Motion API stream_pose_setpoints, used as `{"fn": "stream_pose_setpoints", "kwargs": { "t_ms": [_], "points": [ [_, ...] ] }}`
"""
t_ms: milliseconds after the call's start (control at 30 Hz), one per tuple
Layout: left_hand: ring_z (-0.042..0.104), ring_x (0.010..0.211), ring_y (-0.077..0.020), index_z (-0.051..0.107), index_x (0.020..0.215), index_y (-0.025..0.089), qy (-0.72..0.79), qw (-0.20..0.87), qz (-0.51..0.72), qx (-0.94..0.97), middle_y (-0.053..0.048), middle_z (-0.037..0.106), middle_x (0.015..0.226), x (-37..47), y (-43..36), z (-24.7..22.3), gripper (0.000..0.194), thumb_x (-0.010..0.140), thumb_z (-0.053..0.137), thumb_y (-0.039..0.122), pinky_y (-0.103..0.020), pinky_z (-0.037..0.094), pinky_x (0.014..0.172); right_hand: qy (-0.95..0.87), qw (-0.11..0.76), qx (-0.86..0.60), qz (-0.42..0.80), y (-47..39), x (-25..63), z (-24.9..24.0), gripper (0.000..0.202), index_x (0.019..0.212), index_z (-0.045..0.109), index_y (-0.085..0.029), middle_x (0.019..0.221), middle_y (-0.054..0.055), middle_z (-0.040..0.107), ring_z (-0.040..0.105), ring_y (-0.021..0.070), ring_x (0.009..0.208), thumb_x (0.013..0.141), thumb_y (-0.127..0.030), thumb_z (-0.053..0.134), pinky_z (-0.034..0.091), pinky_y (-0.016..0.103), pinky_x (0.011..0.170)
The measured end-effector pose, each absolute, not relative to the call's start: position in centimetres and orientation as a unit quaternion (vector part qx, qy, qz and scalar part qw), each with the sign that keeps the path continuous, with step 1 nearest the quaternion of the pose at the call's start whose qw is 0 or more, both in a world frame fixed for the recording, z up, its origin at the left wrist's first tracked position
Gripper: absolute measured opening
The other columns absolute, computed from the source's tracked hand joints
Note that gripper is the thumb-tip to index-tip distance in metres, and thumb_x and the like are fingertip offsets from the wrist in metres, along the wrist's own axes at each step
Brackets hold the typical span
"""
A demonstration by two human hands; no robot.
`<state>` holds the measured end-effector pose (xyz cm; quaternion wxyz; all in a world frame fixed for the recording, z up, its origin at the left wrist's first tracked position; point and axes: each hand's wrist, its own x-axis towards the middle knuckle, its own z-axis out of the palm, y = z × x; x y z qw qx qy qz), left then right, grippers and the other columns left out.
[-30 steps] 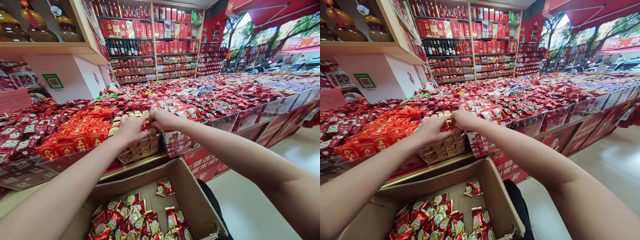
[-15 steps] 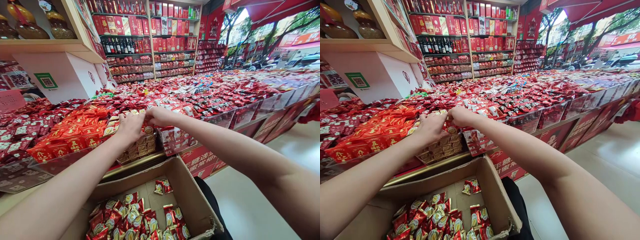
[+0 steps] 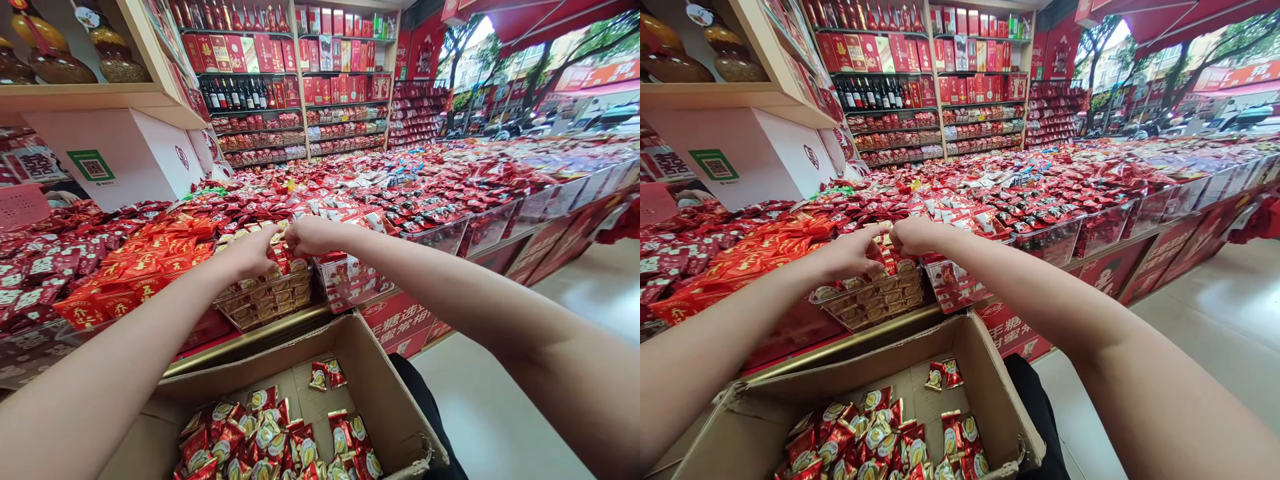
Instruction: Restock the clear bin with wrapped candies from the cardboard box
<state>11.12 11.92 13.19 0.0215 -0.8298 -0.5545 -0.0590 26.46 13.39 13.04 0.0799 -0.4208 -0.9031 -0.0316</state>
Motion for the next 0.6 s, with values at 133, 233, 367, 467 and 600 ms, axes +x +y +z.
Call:
{"fn": "stream_pose_setpoints", "kwargs": {
  "t_ms": [133,233,367,467,600],
  "points": [
    [0.058,0.062,-0.0152,0.038,0.119,0.025,-0.503,-0.028,-0.061,-0.862,0.004,0.062,0.071,10.8,12.1,12.8,0.059,0.063,0.057,0.027,-0.021,0.042,0.049,-0.893,0.076,-0.442,-0.041,13.1,26.1,13.3,0.024,0.087,0.064,-0.019,0.086,0.003,0.064,0.055,0.0153,0.074,0.063,-0.022,0.06,0.033,0.023,0.059],
    [0.058,0.062,-0.015,0.038,0.119,0.024,-0.489,-0.039,-0.072,-0.868,0.004,0.063,0.074,10.7,12.2,12.5,0.057,0.064,0.055,0.029,-0.021,0.041,0.048,-0.891,0.067,-0.447,-0.044,12.8,25.9,13.5,0.026,0.088,0.065,-0.019,0.086,0.004,0.064,0.055,0.0159,0.074,0.063,-0.023,0.061,0.034,0.023,0.06],
    [0.06,0.068,-0.0156,0.042,0.116,0.024,-0.48,-0.038,-0.076,-0.873,0.002,0.066,0.083,10.5,12.0,12.8,0.053,0.065,0.054,0.032,-0.021,0.043,0.052,-0.895,0.067,-0.439,-0.048,12.8,25.8,13.4,0.026,0.088,0.064,-0.018,0.083,0.004,0.065,0.055,0.0156,0.073,0.063,-0.022,0.06,0.034,0.022,0.058],
    [0.06,0.073,-0.0174,0.056,0.101,0.025,-0.488,-0.015,-0.069,-0.87,0.002,0.068,0.081,10.1,11.7,13.3,0.036,0.066,0.053,0.035,-0.022,0.042,0.057,-0.897,0.073,-0.433,-0.047,12.9,25.8,13.1,0.026,0.089,0.064,-0.019,0.083,0.004,0.064,0.055,0.0152,0.072,0.063,-0.021,0.06,0.033,0.023,0.057],
    [0.06,0.062,-0.0173,0.066,0.071,0.024,-0.51,0.014,-0.05,-0.858,0.002,0.068,0.063,9.6,11.6,13.4,0.021,0.068,0.05,0.037,-0.023,0.04,0.053,-0.896,0.074,-0.434,-0.055,13.2,25.9,12.7,0.024,0.086,0.064,-0.019,0.083,0.004,0.064,0.055,0.0151,0.074,0.063,-0.021,0.06,0.034,0.023,0.06]
  ]
}}
